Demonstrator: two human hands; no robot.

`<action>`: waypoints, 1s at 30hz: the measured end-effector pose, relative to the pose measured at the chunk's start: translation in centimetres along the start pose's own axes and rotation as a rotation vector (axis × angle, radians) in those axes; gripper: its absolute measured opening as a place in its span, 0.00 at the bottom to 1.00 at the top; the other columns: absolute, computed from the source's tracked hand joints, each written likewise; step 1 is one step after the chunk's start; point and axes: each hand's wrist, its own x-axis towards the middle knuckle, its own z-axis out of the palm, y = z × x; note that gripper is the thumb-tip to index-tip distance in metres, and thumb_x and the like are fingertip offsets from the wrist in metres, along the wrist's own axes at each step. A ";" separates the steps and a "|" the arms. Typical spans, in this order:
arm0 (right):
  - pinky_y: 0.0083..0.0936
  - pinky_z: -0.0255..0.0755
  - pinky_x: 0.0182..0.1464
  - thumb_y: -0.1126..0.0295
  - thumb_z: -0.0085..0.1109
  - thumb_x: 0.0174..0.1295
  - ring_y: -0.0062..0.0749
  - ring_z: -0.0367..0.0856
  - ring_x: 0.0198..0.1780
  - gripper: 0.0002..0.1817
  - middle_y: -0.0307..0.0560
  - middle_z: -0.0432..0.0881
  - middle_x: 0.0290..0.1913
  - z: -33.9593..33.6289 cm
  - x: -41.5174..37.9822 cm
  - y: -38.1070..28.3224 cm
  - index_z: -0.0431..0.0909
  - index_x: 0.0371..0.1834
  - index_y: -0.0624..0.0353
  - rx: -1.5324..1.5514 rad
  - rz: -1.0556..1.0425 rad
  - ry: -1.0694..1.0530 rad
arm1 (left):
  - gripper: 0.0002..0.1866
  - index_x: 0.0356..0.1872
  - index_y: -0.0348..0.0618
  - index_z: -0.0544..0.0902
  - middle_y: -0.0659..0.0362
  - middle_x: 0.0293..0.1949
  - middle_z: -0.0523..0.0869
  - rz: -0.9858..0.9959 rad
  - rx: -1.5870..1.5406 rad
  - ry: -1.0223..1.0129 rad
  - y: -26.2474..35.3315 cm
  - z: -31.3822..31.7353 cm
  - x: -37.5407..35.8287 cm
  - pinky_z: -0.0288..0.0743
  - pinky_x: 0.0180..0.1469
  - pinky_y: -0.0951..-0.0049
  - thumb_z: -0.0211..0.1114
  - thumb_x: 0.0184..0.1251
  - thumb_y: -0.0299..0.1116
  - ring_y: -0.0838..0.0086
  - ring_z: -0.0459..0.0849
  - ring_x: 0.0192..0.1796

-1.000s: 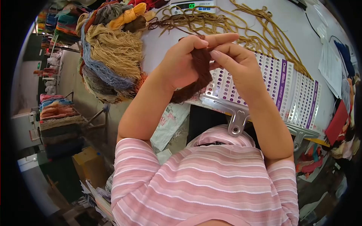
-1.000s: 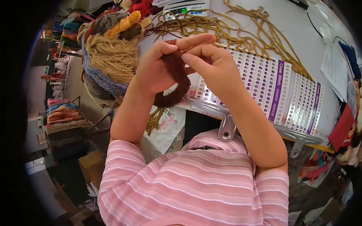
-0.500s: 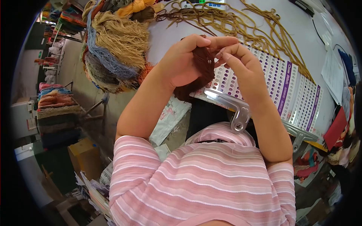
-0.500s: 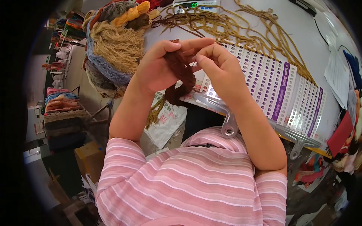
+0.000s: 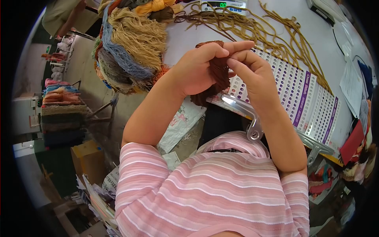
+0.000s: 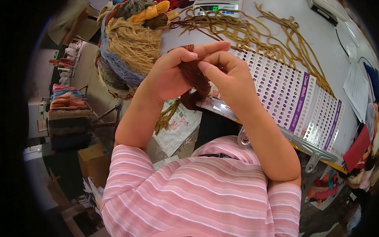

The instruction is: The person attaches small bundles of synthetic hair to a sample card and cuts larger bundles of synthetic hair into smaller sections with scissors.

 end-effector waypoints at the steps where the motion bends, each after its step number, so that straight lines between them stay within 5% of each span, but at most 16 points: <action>1: 0.18 0.71 0.41 0.71 0.58 0.61 0.17 0.74 0.35 0.07 0.37 0.79 0.33 -0.2 -0.1 0.1 0.78 0.34 0.64 0.032 -0.007 -0.004 | 0.29 0.64 0.30 0.66 0.52 0.52 0.79 -0.008 -0.031 0.016 0.1 0.2 -0.2 0.73 0.50 0.70 0.43 0.63 0.36 0.71 0.78 0.49; 8: 0.20 0.71 0.46 0.72 0.55 0.63 0.18 0.76 0.39 0.05 0.40 0.81 0.39 -0.2 -0.7 -0.6 0.77 0.36 0.63 0.235 -0.058 -0.051 | 0.26 0.60 0.30 0.72 0.53 0.48 0.81 -0.011 -0.110 0.042 0.1 0.4 -0.4 0.72 0.52 0.70 0.45 0.63 0.35 0.72 0.80 0.45; 11: 0.20 0.71 0.46 0.73 0.56 0.63 0.20 0.78 0.40 0.05 0.42 0.82 0.38 -0.4 -1.0 -1.1 0.77 0.36 0.64 0.271 -0.003 -0.049 | 0.29 0.61 0.26 0.69 0.51 0.52 0.80 0.055 0.065 -0.045 -0.2 -1.0 -0.2 0.68 0.58 0.67 0.50 0.65 0.39 0.70 0.77 0.52; 17: 0.18 0.71 0.45 0.73 0.57 0.63 0.20 0.79 0.37 0.05 0.42 0.82 0.34 -0.3 -1.4 -1.4 0.78 0.35 0.64 0.177 0.030 -0.013 | 0.24 0.57 0.26 0.73 0.55 0.43 0.82 0.085 0.105 0.056 0.2 -0.4 -1.0 0.72 0.50 0.73 0.60 0.61 0.29 0.74 0.78 0.45; 27: 0.18 0.70 0.47 0.74 0.56 0.62 0.20 0.78 0.39 0.05 0.43 0.81 0.33 -0.4 -1.1 -1.3 0.78 0.35 0.65 0.198 0.030 0.033 | 0.26 0.56 0.24 0.73 0.61 0.31 0.81 0.149 0.199 0.171 0.5 0.2 -1.1 0.75 0.46 0.76 0.58 0.53 0.24 0.77 0.79 0.39; 30: 0.19 0.70 0.47 0.72 0.54 0.64 0.21 0.76 0.33 0.08 0.47 0.82 0.35 -1.2 -0.5 -1.8 0.77 0.38 0.67 0.373 0.143 -0.164 | 0.32 0.59 0.20 0.68 0.64 0.22 0.75 0.188 0.136 -0.025 0.4 -1.9 -0.7 0.75 0.33 0.78 0.58 0.49 0.26 0.78 0.77 0.26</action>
